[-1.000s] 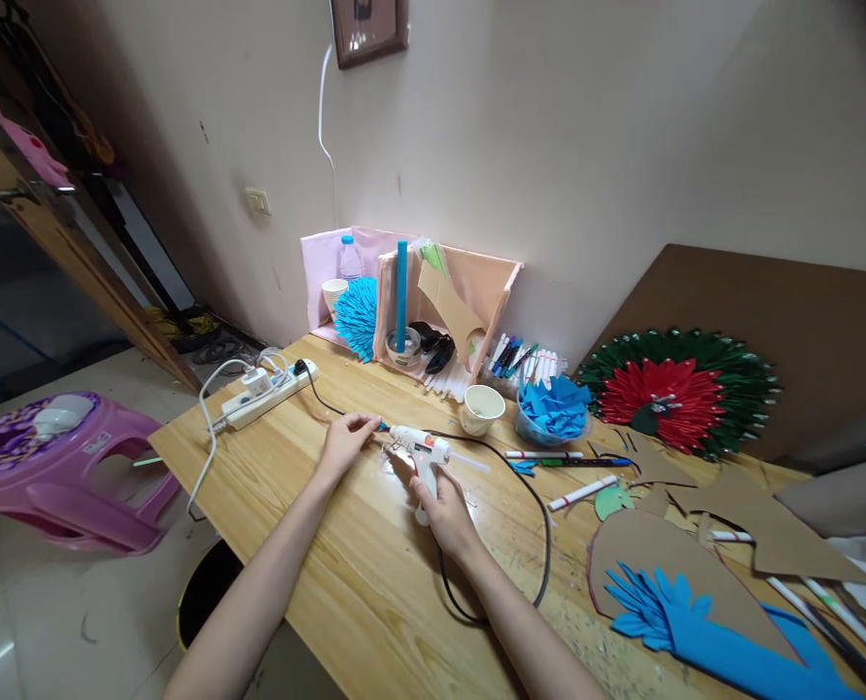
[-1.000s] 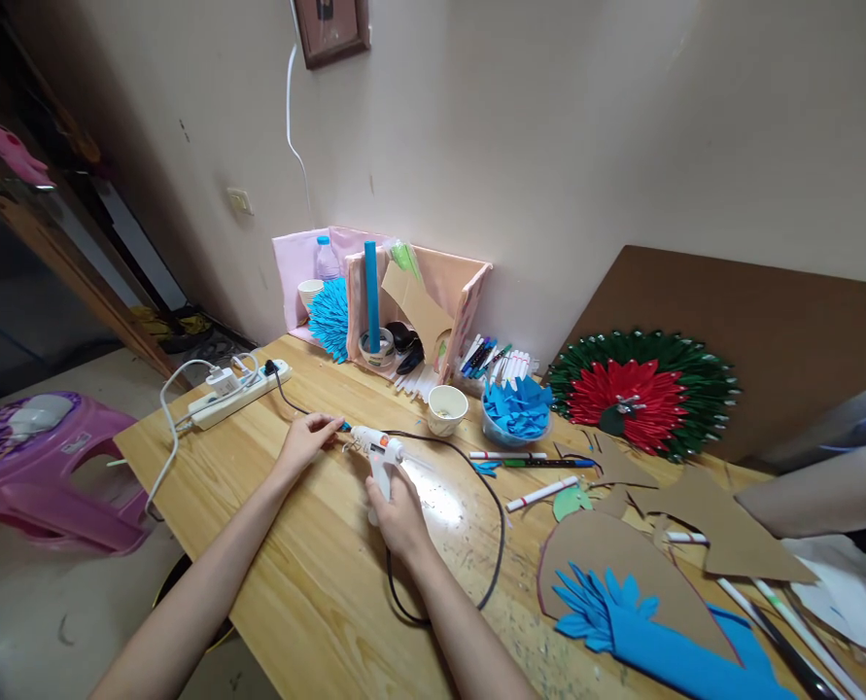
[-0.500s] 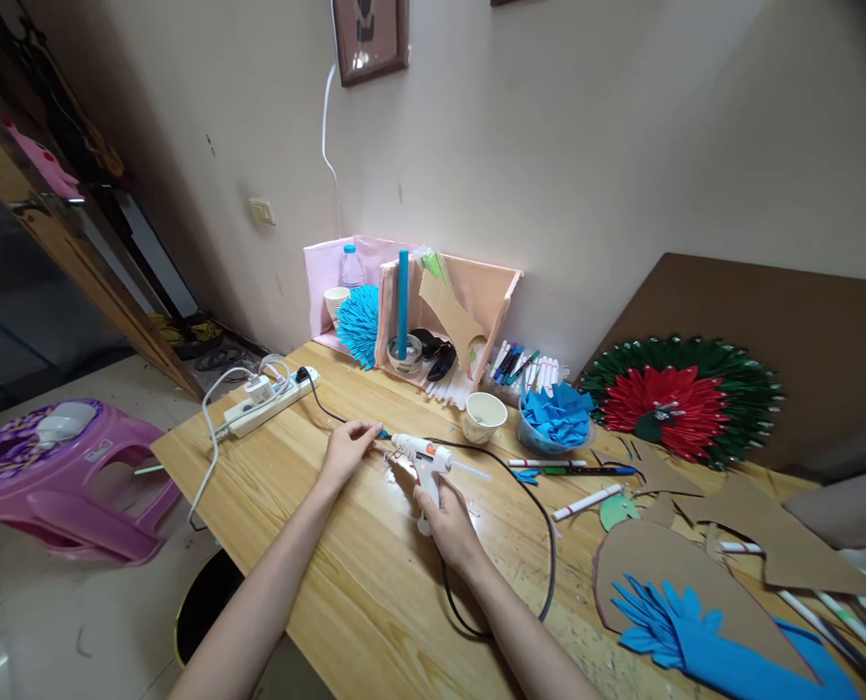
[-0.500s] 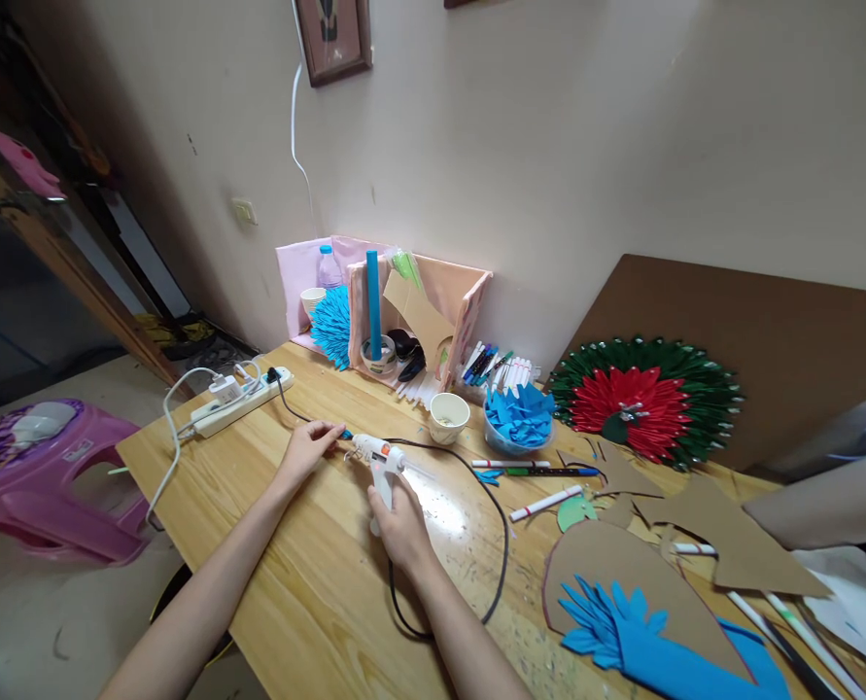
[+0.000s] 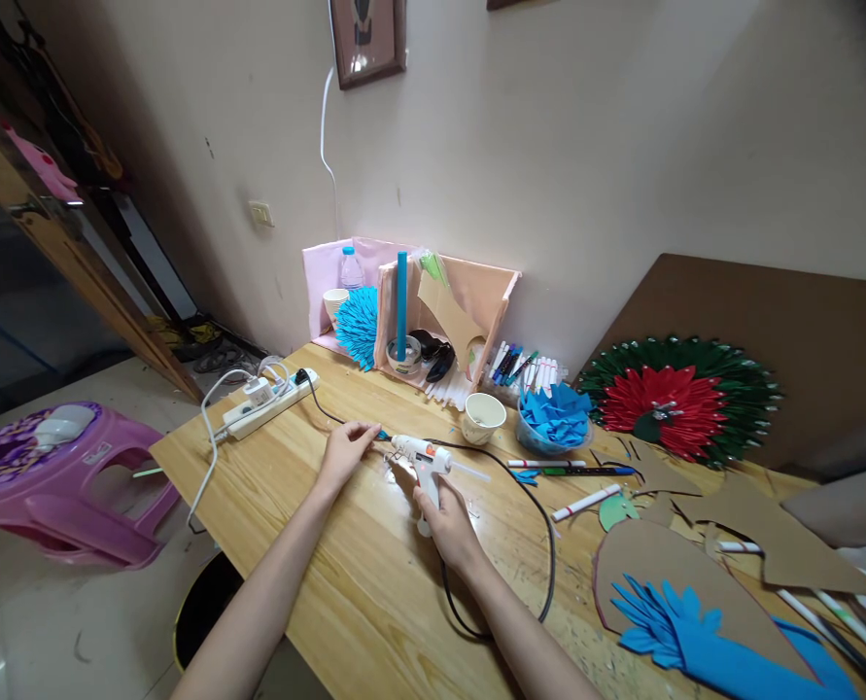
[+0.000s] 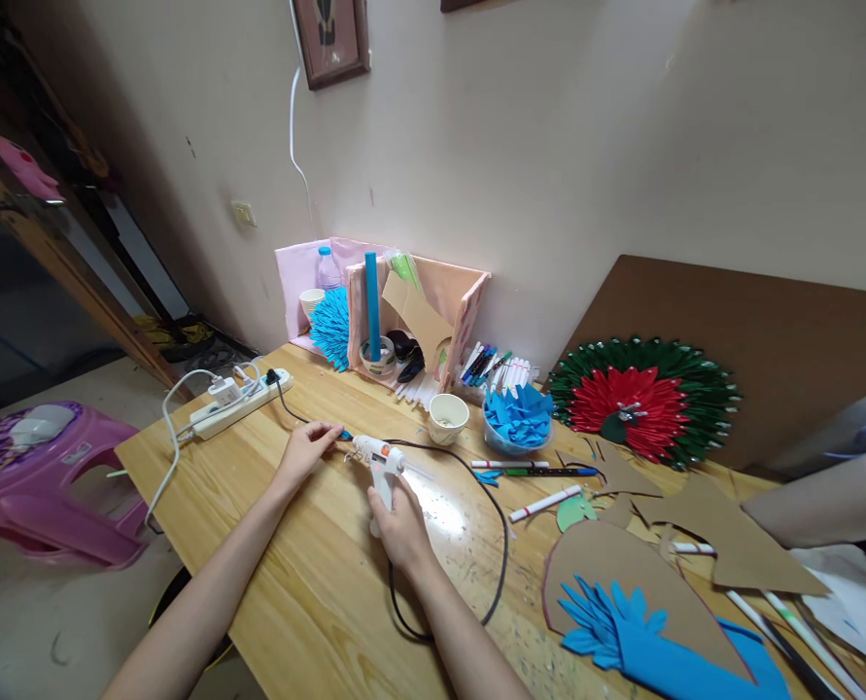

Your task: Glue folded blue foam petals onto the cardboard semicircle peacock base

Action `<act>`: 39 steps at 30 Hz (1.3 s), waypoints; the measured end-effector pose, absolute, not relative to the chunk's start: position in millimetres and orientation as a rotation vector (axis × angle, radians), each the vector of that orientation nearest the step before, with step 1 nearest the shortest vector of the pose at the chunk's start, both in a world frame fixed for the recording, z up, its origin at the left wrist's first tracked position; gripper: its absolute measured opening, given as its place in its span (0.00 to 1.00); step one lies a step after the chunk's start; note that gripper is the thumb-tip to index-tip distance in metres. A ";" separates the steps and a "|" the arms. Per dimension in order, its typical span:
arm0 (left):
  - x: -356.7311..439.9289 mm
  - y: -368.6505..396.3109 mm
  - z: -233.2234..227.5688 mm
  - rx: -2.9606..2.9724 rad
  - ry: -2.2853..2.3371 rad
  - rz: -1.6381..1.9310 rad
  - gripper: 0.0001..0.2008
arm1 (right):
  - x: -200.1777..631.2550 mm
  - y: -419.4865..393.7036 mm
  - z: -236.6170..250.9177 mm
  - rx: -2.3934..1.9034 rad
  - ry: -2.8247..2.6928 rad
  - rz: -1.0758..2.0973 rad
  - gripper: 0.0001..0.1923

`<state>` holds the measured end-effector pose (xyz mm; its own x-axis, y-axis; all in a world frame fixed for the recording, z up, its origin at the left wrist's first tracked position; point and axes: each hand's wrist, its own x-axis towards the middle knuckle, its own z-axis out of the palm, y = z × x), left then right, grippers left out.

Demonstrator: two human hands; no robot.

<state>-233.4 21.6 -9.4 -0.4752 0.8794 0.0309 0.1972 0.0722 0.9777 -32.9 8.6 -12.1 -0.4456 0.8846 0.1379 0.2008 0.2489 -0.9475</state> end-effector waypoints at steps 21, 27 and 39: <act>-231.8 20.5 -5.4 1.087 1.736 1.438 0.17 | -33.1 10.1 -14.9 -1.010 -1.833 1.227 0.17; -232.7 20.7 -6.8 1.072 1.732 1.431 0.19 | -32.8 9.9 -15.6 -1.019 -1.824 1.224 0.18; -234.6 20.3 -7.1 1.067 1.751 1.439 0.18 | -34.3 8.4 -13.8 -1.023 -1.792 1.278 0.14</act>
<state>-234.6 20.3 -7.1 -0.4769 0.8786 0.0259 0.1954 0.0773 0.9777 -34.3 8.4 -13.8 -0.4432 0.8915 0.0941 0.2015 0.2013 -0.9586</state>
